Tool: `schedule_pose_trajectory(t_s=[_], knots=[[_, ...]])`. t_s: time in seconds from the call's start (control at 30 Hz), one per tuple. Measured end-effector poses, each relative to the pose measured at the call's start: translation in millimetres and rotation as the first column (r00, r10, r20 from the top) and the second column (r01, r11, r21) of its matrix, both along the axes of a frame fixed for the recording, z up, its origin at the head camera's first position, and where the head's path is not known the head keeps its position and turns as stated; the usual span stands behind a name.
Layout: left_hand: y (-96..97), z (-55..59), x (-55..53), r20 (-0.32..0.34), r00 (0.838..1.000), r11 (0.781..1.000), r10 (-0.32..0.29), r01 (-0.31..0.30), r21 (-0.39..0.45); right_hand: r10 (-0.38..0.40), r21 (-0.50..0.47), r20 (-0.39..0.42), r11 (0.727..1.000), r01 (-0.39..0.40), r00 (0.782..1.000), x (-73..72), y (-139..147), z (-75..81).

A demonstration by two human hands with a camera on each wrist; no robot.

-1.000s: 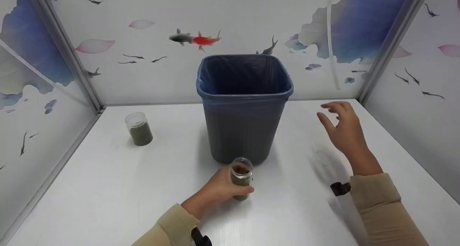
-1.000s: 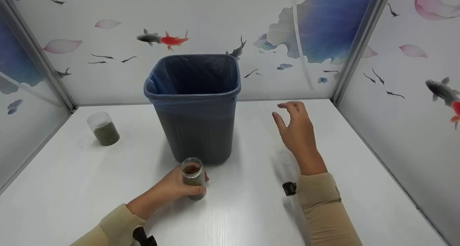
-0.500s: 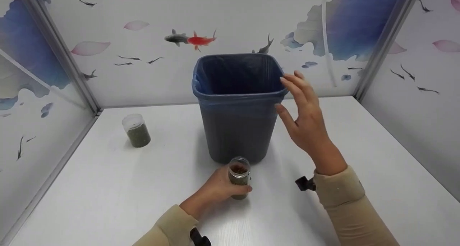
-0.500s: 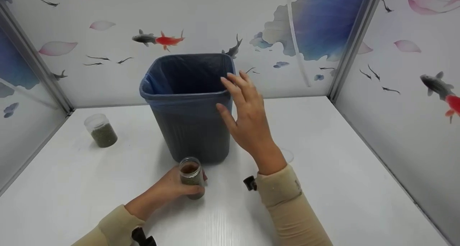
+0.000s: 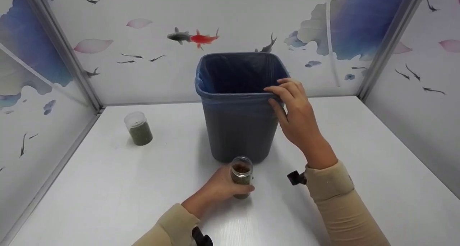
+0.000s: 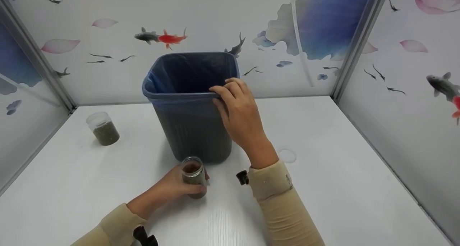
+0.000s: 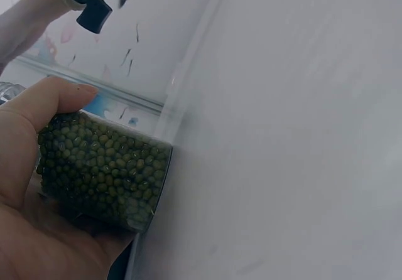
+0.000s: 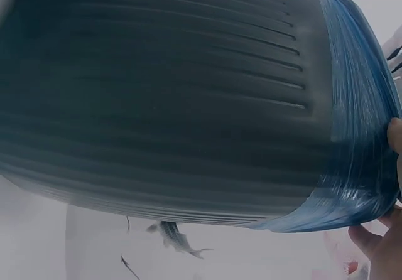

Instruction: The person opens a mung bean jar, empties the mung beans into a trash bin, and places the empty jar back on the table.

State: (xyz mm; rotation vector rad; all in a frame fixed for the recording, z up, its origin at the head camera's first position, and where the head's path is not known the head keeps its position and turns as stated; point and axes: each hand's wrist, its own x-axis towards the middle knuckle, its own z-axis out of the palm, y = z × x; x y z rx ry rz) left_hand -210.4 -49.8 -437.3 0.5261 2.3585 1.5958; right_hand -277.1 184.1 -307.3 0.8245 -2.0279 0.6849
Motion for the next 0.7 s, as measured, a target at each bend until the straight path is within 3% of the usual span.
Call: schedule_pose_trajectory(t_s=[0.23,0.37,0.57,0.7], knots=[[-6.6,1.1,-1.3,0.058,0.997,0.995,-0.047,0.041,0.089,0.037,-0.085,-0.039,0.996,-0.04,0.999,-0.9,-6,-2.1],[-12.2,7.5,-3.0,0.048,0.998,0.993,-0.05,0.044,0.11,0.053,-0.102,-0.05,0.993,-0.058,0.997,-0.9,-4,-0.4],[-24.9,31.3,-6.4,-0.035,0.999,0.998,-0.022,0.024,0.066,0.041,-0.112,-0.047,0.993,-0.046,0.998,0.1,4,1.7],[-39.4,50.7,-9.7,-0.034,0.999,0.999,0.014,-0.013,0.042,0.048,-0.111,-0.04,0.992,-0.053,0.998,1.1,7,2.8]])
